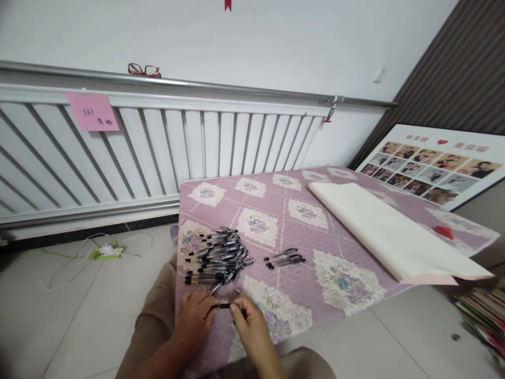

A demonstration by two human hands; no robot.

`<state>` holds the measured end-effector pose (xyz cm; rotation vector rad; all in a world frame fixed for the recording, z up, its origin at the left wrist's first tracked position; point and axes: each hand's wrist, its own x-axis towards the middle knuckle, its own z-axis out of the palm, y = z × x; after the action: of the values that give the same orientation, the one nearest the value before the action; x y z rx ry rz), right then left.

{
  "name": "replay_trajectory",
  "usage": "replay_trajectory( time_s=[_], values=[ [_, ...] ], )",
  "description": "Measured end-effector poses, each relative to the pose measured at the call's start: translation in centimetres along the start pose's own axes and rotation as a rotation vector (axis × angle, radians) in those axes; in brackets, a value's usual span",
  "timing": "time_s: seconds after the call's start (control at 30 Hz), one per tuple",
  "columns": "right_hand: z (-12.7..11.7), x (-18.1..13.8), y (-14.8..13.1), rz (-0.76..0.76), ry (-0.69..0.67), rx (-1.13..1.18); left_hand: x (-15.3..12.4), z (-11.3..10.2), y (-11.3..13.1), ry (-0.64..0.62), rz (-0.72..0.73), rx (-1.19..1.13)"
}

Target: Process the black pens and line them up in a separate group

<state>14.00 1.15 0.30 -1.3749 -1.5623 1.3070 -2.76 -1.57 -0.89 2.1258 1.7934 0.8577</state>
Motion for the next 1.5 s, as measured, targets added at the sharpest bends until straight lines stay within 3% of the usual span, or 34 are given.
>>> replay_trajectory(
  time_s=[0.87,1.5],
  values=[
    [0.23,0.35,0.59,-0.010,0.057,0.041,0.21,-0.27,0.12,-0.044,-0.064,-0.087],
    [0.17,0.37,0.94,0.017,0.055,0.102,0.13,0.05,-0.19,-0.048,-0.035,-0.092]
  ],
)
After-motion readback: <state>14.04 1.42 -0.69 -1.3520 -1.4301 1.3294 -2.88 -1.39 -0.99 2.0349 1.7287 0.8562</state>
